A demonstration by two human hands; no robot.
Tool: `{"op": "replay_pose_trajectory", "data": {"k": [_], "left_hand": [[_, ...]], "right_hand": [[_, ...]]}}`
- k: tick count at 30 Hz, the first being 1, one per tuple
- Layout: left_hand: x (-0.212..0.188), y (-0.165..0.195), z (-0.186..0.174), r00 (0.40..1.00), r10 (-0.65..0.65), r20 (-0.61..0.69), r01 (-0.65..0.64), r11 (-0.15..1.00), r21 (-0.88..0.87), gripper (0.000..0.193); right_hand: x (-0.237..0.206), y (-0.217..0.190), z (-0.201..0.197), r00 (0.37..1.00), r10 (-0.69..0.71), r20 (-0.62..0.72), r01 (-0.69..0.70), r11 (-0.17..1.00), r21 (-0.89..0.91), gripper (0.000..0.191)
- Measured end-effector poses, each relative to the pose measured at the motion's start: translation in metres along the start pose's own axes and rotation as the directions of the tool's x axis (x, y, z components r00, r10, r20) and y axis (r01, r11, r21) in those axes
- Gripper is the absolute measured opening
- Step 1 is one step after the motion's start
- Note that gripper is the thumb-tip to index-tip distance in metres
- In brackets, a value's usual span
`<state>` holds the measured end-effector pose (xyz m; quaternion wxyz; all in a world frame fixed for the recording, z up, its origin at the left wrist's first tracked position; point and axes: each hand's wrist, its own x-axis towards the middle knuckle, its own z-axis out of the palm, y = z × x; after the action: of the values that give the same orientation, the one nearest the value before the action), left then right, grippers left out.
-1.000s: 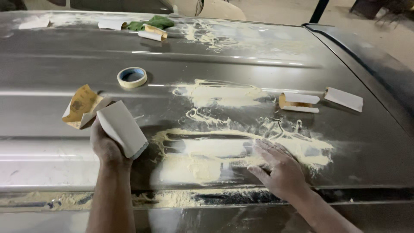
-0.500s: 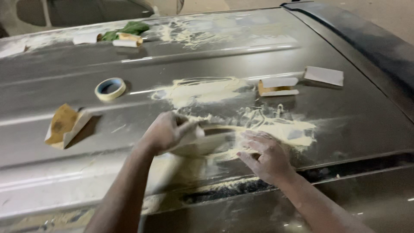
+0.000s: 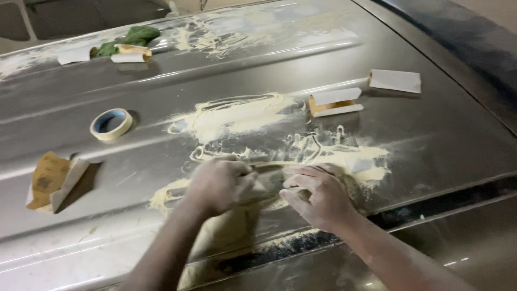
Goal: The person applies a beige body filler paste onto a car hood using a spreader and smooths it with a sanding block. The person repeatedly spreads and sands the filler across the hood surface.
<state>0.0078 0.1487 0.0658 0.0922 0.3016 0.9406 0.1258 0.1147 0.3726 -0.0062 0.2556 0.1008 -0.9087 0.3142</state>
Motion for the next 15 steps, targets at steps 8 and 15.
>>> {"op": "replay_pose_trajectory", "data": {"k": [8, 15], "left_hand": [[-0.027, -0.003, -0.03, 0.999, -0.053, -0.015, 0.054, 0.994, 0.099, 0.034], [-0.015, 0.013, -0.019, 0.994, -0.015, 0.105, 0.009, 0.998, 0.058, 0.033]], "right_hand": [[-0.002, 0.004, 0.001, 0.995, 0.1, 0.028, -0.101, 0.994, 0.031, 0.025], [0.009, 0.002, -0.001, 0.921, 0.322, 0.218, -0.346, 0.935, 0.08, 0.018]]}}
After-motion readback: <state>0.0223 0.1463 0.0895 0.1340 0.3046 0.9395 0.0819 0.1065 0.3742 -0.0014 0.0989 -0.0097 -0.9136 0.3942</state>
